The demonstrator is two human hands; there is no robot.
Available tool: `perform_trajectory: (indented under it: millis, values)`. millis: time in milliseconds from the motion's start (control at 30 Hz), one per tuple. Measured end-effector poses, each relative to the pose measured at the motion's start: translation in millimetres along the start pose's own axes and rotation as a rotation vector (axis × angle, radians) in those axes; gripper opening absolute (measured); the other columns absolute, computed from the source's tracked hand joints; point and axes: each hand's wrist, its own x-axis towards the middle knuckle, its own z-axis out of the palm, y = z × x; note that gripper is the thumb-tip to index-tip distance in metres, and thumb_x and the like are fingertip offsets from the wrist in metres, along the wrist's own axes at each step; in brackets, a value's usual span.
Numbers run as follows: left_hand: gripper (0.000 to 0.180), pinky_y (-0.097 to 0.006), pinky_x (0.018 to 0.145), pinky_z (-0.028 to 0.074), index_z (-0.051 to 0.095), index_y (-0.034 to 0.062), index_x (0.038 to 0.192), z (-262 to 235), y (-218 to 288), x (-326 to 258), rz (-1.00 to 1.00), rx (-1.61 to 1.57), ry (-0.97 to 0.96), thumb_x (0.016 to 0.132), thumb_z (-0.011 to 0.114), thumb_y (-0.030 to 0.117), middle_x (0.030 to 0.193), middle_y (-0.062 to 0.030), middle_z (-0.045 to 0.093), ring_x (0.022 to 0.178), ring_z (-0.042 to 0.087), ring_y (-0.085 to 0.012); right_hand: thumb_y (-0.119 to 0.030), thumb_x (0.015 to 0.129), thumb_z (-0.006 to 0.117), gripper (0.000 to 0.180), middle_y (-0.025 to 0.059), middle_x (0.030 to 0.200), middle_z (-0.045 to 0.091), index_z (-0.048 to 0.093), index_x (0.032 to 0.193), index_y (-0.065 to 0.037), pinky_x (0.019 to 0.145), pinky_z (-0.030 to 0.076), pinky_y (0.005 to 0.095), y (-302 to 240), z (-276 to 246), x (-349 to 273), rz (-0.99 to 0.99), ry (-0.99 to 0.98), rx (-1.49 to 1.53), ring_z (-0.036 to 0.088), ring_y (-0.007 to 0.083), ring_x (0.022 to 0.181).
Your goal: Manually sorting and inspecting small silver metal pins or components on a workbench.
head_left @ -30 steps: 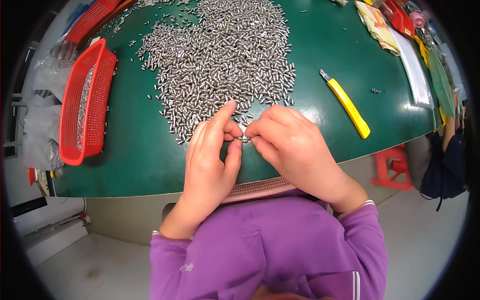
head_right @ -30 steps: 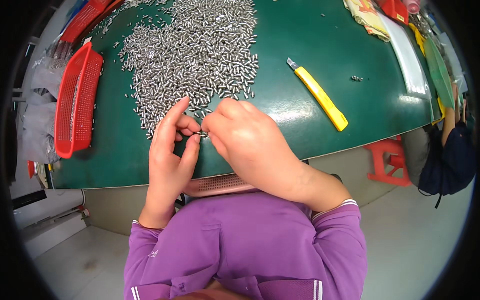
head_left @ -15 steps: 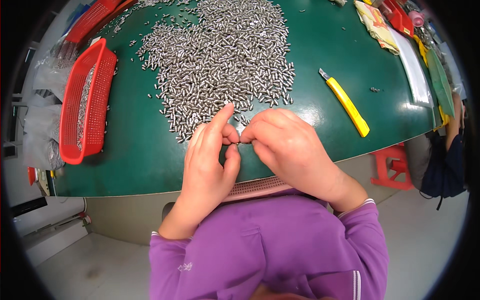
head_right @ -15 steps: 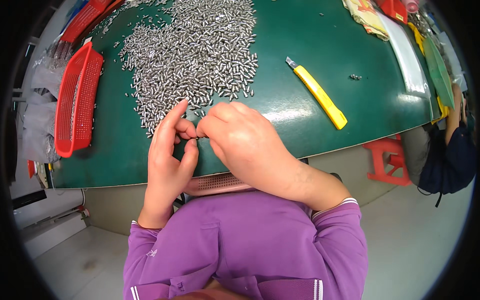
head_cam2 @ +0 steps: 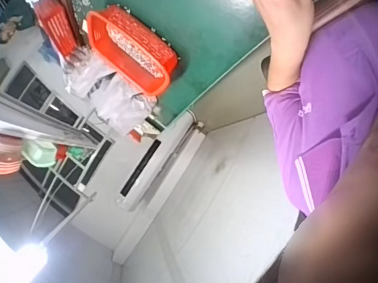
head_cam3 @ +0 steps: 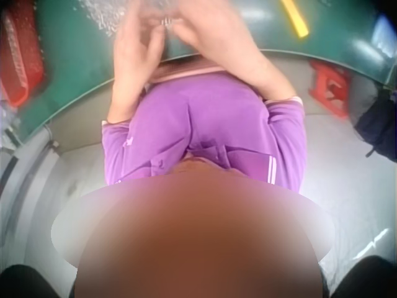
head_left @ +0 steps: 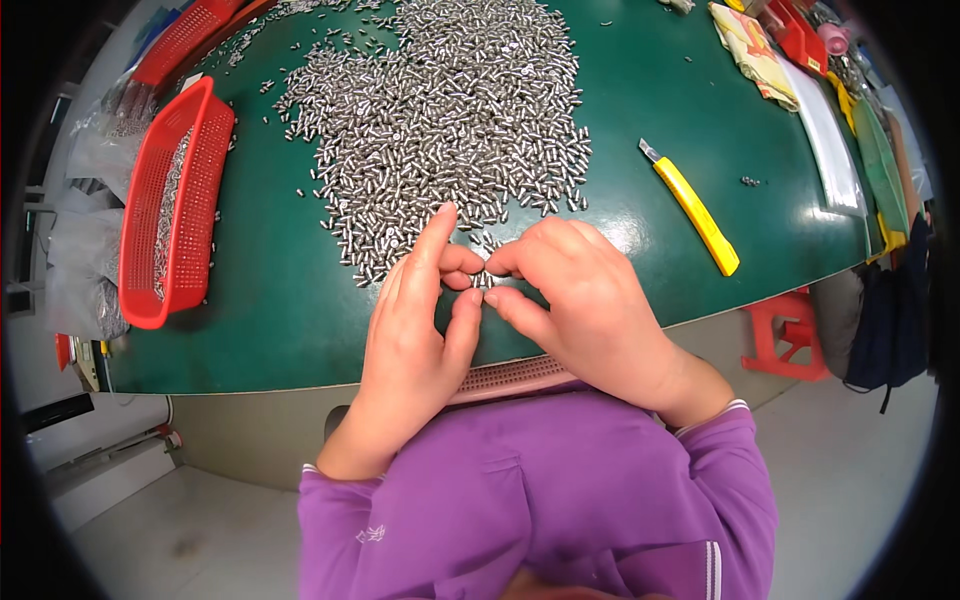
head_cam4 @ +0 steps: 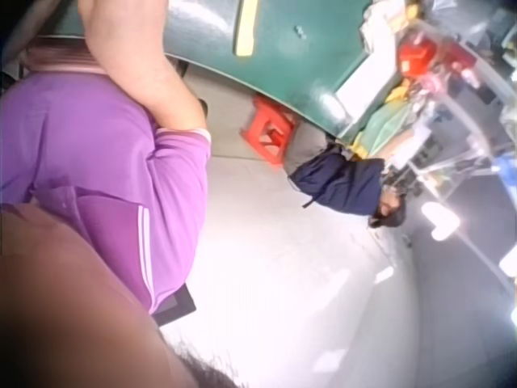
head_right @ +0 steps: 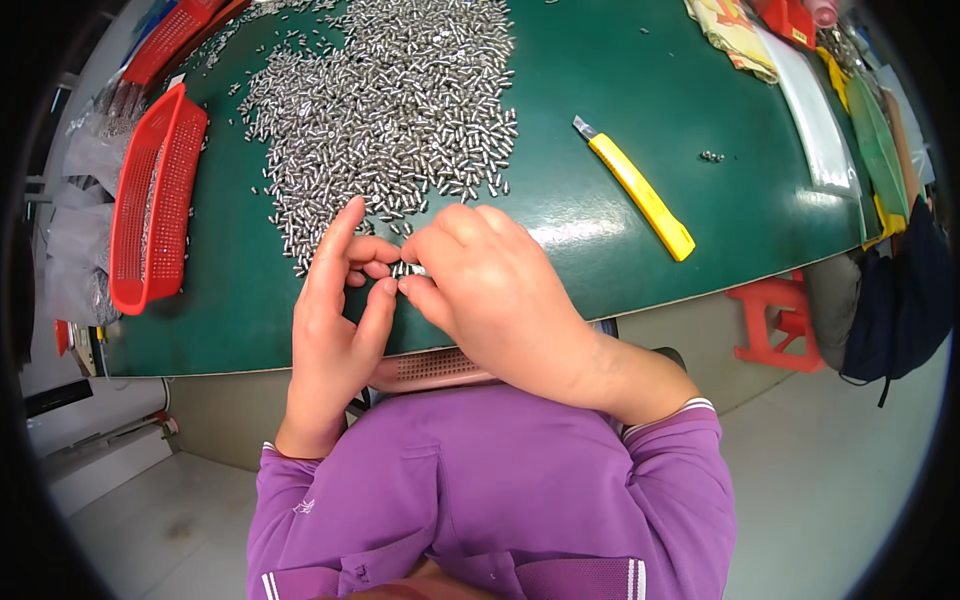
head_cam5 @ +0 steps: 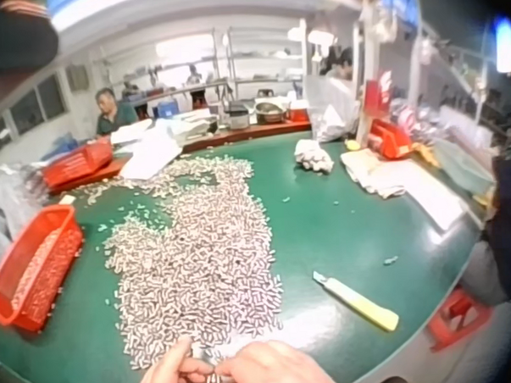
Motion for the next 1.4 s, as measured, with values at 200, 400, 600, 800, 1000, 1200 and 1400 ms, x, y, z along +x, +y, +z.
perform_trajectory:
  millis: [200,400,600,800,1000,1200,1400]
  values:
    - [0.068,-0.027,0.075,0.047,0.047,0.0031,0.146,5,-3,2,0.001,0.033,0.042,0.083,0.066,-0.012,0.095,-0.0033,0.065,0.086,0.061,-0.0119,-0.005,0.076,0.075,0.019,0.0102,0.088,0.058,0.062,0.09,-0.005,0.073,0.049,0.0427,4,7,0,-0.028,0.047,-0.04,0.058,0.0314,0.084]
    - [0.071,-0.035,0.077,0.051,0.047,-0.0015,0.144,4,-4,2,-0.002,-0.011,0.03,0.078,0.069,-0.012,0.087,-0.0065,0.062,0.08,0.061,-0.0209,-0.003,0.075,0.072,0.018,0.0087,0.086,0.058,0.062,0.089,-0.006,0.072,0.048,0.0426,2,7,0,-0.005,0.044,-0.004,0.058,0.0306,0.082]
    - [0.071,-0.035,0.079,0.051,0.046,-0.002,0.145,2,-3,0,0.02,0.004,0.023,0.078,0.068,-0.013,0.087,-0.0062,0.062,0.082,0.061,-0.0208,-0.002,0.075,0.071,0.02,0.0096,0.088,0.057,0.061,0.092,-0.006,0.073,0.048,0.0425,1,4,-2,-0.007,0.026,-0.036,0.057,0.031,0.084]
    - [0.076,-0.034,0.08,0.05,0.041,-0.0008,0.149,2,-5,-3,0.015,-0.012,0.025,0.079,0.065,-0.014,0.093,-0.0069,0.061,0.086,0.06,-0.0204,-0.006,0.074,0.076,0.027,0.0098,0.093,0.058,0.062,0.097,-0.006,0.075,0.048,0.0427,-3,2,0,0.015,-0.023,-0.017,0.058,0.0312,0.088]
    - [0.081,-0.034,0.079,0.051,0.034,-0.0009,0.153,1,-1,-4,-0.018,-0.002,0.044,0.079,0.065,-0.013,0.098,-0.0072,0.06,0.087,0.06,-0.0193,-0.007,0.073,0.08,0.028,0.0074,0.089,0.058,0.066,0.097,-0.007,0.073,0.048,0.0407,-6,12,-1,0.03,0.077,-0.053,0.059,0.0285,0.084]
    - [0.083,-0.034,0.079,0.052,0.031,-0.0012,0.155,3,-2,-3,0.007,0.002,0.067,0.079,0.064,-0.014,0.1,-0.0098,0.06,0.089,0.06,-0.0203,-0.006,0.075,0.078,0.024,0.0071,0.088,0.057,0.066,0.096,-0.009,0.071,0.048,0.04,-7,16,1,0.034,0.089,-0.105,0.058,0.0273,0.083]
    - [0.078,-0.035,0.081,0.052,0.036,-0.0008,0.153,1,-3,-2,0.033,0.01,0.071,0.08,0.061,-0.016,0.104,-0.0114,0.062,0.09,0.06,-0.0223,-0.006,0.077,0.072,0.02,0.0084,0.093,0.055,0.064,0.095,-0.008,0.074,0.047,0.0415,-6,13,-2,0.03,0.061,-0.062,0.057,0.0293,0.088]
